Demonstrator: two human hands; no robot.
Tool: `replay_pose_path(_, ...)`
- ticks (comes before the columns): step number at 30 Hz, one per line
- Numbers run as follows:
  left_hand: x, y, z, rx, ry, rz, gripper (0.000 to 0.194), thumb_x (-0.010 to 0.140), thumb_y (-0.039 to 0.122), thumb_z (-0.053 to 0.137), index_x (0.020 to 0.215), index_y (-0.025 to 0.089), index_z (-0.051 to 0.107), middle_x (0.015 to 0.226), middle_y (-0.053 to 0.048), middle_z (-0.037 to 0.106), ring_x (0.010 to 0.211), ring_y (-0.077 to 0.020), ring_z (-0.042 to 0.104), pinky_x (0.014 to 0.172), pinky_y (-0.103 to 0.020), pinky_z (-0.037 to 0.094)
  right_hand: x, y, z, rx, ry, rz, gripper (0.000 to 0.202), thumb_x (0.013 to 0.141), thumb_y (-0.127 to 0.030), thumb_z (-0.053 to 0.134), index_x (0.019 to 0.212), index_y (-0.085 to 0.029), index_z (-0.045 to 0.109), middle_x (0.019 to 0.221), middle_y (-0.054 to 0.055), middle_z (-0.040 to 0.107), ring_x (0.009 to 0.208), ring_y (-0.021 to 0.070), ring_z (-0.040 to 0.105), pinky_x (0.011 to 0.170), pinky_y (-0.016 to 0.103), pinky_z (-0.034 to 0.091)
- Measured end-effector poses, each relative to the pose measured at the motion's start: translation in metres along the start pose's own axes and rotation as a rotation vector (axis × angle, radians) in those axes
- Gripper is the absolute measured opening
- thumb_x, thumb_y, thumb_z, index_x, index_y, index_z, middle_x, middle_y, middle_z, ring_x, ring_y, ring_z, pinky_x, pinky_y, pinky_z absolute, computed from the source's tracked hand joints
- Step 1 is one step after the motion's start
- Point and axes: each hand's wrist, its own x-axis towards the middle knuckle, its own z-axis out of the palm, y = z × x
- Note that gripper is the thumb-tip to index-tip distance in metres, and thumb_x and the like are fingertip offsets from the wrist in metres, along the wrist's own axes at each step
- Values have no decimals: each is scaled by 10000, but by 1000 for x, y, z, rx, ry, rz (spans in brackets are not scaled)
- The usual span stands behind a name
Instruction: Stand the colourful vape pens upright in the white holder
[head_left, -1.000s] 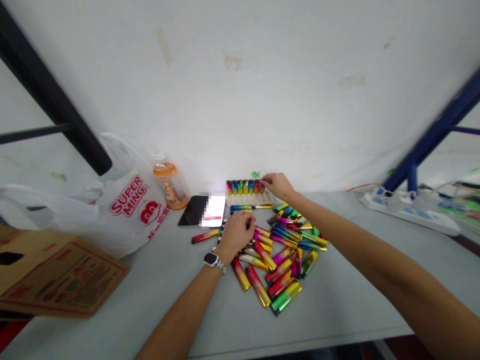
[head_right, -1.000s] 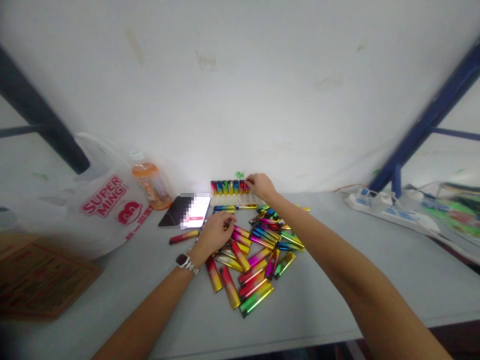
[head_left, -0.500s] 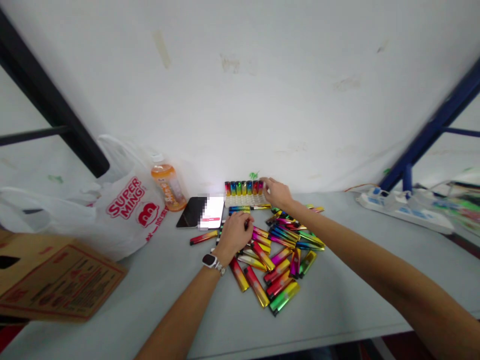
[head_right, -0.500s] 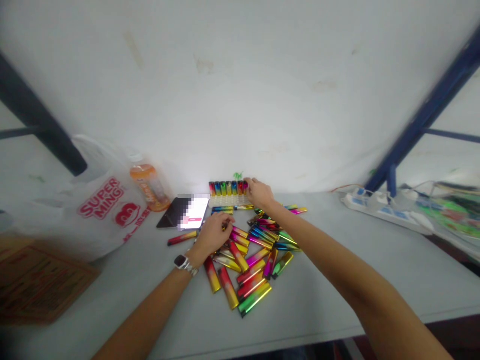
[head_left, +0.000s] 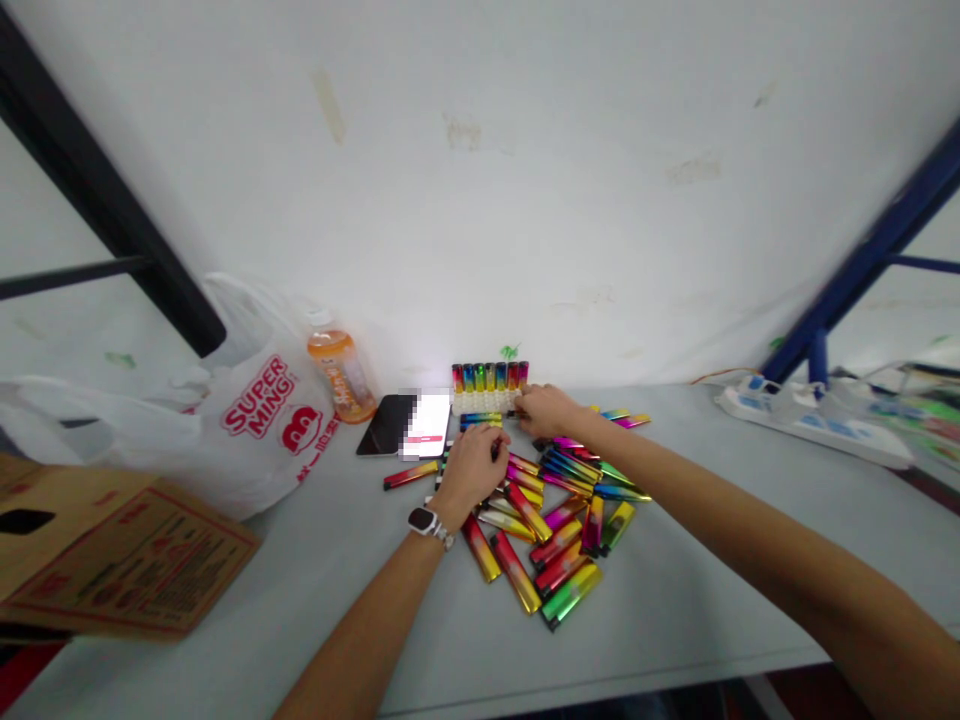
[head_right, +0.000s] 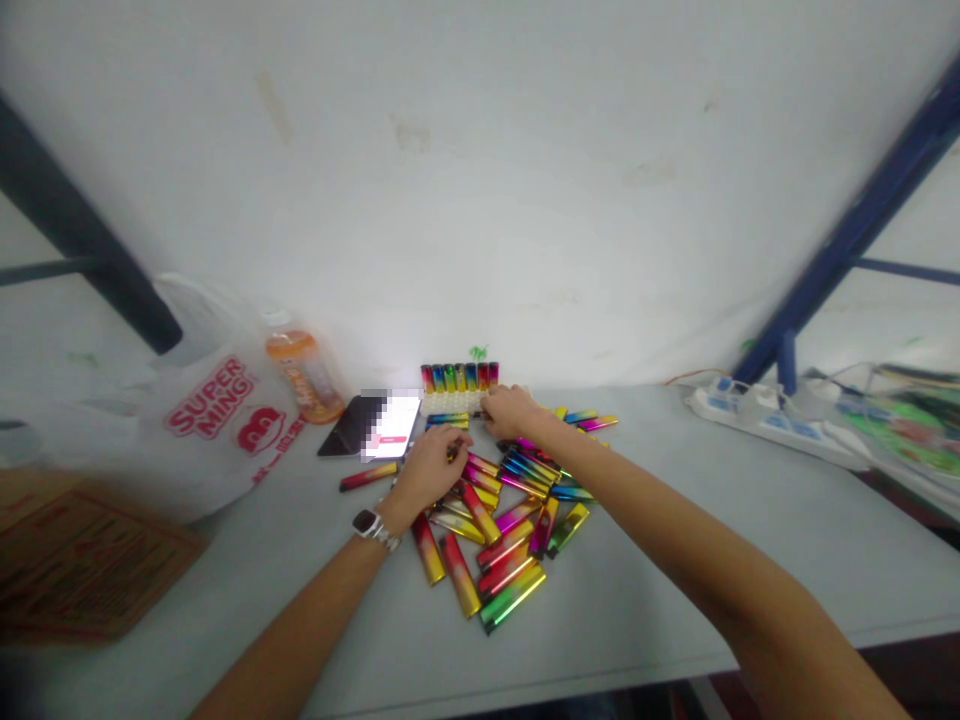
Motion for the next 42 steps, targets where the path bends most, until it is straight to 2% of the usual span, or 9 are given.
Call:
replay_pose_path(5, 0, 1, 0, 11, -2, 5, 177, 859, 180, 504, 893, 211, 675, 966, -42, 708, 974, -232, 610, 864, -364, 461, -1, 7, 1, 319, 223, 13, 294, 952, -374, 457, 927, -145, 639, 957, 122, 640, 900, 223, 596, 807, 334, 441)
replay_pose_path(10, 0, 2, 0, 8, 0, 2, 184, 858, 173, 510, 911, 201, 684, 968, -52, 713, 967, -223, 621, 874, -354, 461, -14, -10, 3, 1141, 555, 113, 354, 913, -534, 481, 815, -199, 540, 690, -2, 575, 645, 150, 555, 639, 284, 476)
replay_pose_path(14, 1, 2, 1, 24, -5, -1, 173, 857, 181, 522, 907, 199, 686, 952, -53, 713, 949, -226, 627, 862, -356, 466, -30, -39, 7, 1772, 603, 219, 398, 827, -612, 563, 932, -230, 533, 627, -45, 573, 516, 118, 542, 490, 233, 463)
replay_pose_path(18, 2, 1, 2, 25, -6, 4, 165, 856, 176, 520, 898, 196, 678, 947, -51, 708, 925, -220, 631, 842, -348, 468, -43, -54, 9, 2028, 533, 286, 433, 795, -611, 603, 1002, -234, 554, 512, -98, 463, 356, 67, 361, 342, 169, 283)
replay_pose_path(21, 2, 3, 2, 6, -4, -6, 165, 860, 178, 515, 896, 198, 675, 949, -46, 704, 905, -212, 634, 823, -341, 469, -50, -56, 10, 2166, 351, 296, 480, 800, -679, 542, 847, -202, 575, 452, -108, 349, 335, 43, 215, 334, 166, 138)
replay_pose_path(24, 2, 5, 1, 8, -13, -10, 165, 855, 177, 520, 895, 198, 679, 950, -48, 706, 913, -214, 634, 817, -341, 469, -55, -55, 10, 2224, 274, 314, 586, 794, -739, 469, 629, -180, 526, 411, -91, 288, 340, 45, 203, 350, 186, 112)
replay_pose_path(30, 3, 7, 0, 23, -27, -22, 168, 856, 187, 520, 900, 201, 682, 976, -53, 710, 927, -218, 633, 825, -346, 473, -58, -61, 7, 2205, 378, 347, 620, 834, -673, 417, 440, -195, 394, 367, -79, 200, 325, 46, 150, 363, 213, 73)
replay_pose_path(35, 4, 5, 1, 9, -31, -27, 166, 848, 184, 526, 906, 196, 681, 982, -57, 710, 923, -213, 634, 823, -338, 478, -55, -63, 4, 2133, 515, 553, 540, 888, -462, 352, 412, -208, 334, 350, -65, 217, 301, 58, 163, 344, 217, 91)
replay_pose_path(42, 4, 8, -1, 9, -37, -32, 173, 855, 193, 514, 901, 197, 681, 973, -59, 705, 939, -213, 629, 836, -335, 479, -53, -62, 4, 2139, 509, 608, 519, 900, -426, 307, 428, -211, 323, 352, -65, 220, 299, 62, 161, 340, 206, 94)
